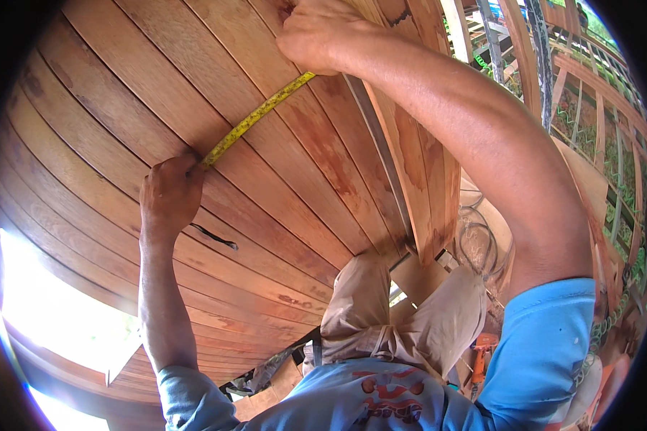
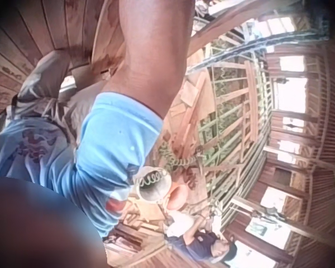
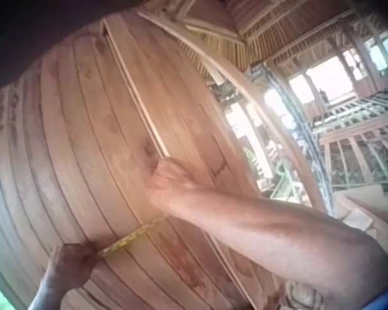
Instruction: The person installs wooden planks onto a curved wall using a pneumatic nail gun. They measure and mark the planks with a tape measure and marker, then secure them in place with nails.
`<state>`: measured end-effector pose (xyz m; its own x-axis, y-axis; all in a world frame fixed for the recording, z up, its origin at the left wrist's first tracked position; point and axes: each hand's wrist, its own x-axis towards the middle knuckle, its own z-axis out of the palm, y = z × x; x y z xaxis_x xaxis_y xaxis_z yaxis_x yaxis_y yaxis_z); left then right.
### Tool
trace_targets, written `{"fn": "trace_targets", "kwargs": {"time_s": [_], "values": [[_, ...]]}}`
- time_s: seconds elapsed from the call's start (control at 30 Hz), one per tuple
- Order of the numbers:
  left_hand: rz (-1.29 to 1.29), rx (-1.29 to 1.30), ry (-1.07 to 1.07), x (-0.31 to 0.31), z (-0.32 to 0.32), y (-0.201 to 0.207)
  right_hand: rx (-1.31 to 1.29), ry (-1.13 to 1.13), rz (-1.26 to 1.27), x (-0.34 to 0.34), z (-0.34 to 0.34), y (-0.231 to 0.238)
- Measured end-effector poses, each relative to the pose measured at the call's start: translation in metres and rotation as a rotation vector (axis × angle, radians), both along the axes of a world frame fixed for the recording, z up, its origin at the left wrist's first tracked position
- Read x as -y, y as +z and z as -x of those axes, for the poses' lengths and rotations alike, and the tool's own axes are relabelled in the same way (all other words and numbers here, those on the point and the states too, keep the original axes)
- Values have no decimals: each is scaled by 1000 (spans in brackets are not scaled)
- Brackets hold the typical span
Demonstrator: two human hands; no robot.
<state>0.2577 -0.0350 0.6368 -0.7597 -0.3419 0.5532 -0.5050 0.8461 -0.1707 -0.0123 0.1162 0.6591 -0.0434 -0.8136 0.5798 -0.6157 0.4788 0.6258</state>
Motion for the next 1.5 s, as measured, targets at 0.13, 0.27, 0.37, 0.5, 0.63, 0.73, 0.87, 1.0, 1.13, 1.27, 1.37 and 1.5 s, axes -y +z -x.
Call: {"fn": "trace_targets", "kwargs": {"time_s": [0.13, 0.27, 0.37, 0.5, 0.63, 0.73, 0.87, 1.0, 1.13, 1.27, 1.37, 1.5], "values": [[10, 14, -10, -2, 0, 1, 0, -20, 155, 2, -3, -3], [2, 20, 16, -3, 0, 2, -83, 37, 97, -3, -3, -3], [-11, 13, 15, -3, 0, 1, -23, 2, -10, -10, -5, -1], [1, 32, 32, -4, 0, 1, -49, 1, 0, -15, -11, 0], [16, 34, 30, -5, -1, 2, -54, 29, 37, -14, -7, -2], [4, 35, 48, -5, -2, 1, -64, 72, 114, -9, -3, -4], [23, 5, 24, -6, -2, -2, -62, 61, 111, -10, -4, -2], [17, 24, 44, -6, 0, -2, -66, 73, 20, -20, -8, 3], [-45, 97, 155, -3, 3, -1, -3, -10, -87, -27, -13, -10], [-7, -4, 23, -1, -2, -4, 24, 15, -43, -31, -20, -5], [16, -24, 34, 0, -4, -4, 3, 15, -5, -32, -24, 6], [10, -4, 60, 2, -3, -3, 42, -15, 4, -29, -24, 7]]}}
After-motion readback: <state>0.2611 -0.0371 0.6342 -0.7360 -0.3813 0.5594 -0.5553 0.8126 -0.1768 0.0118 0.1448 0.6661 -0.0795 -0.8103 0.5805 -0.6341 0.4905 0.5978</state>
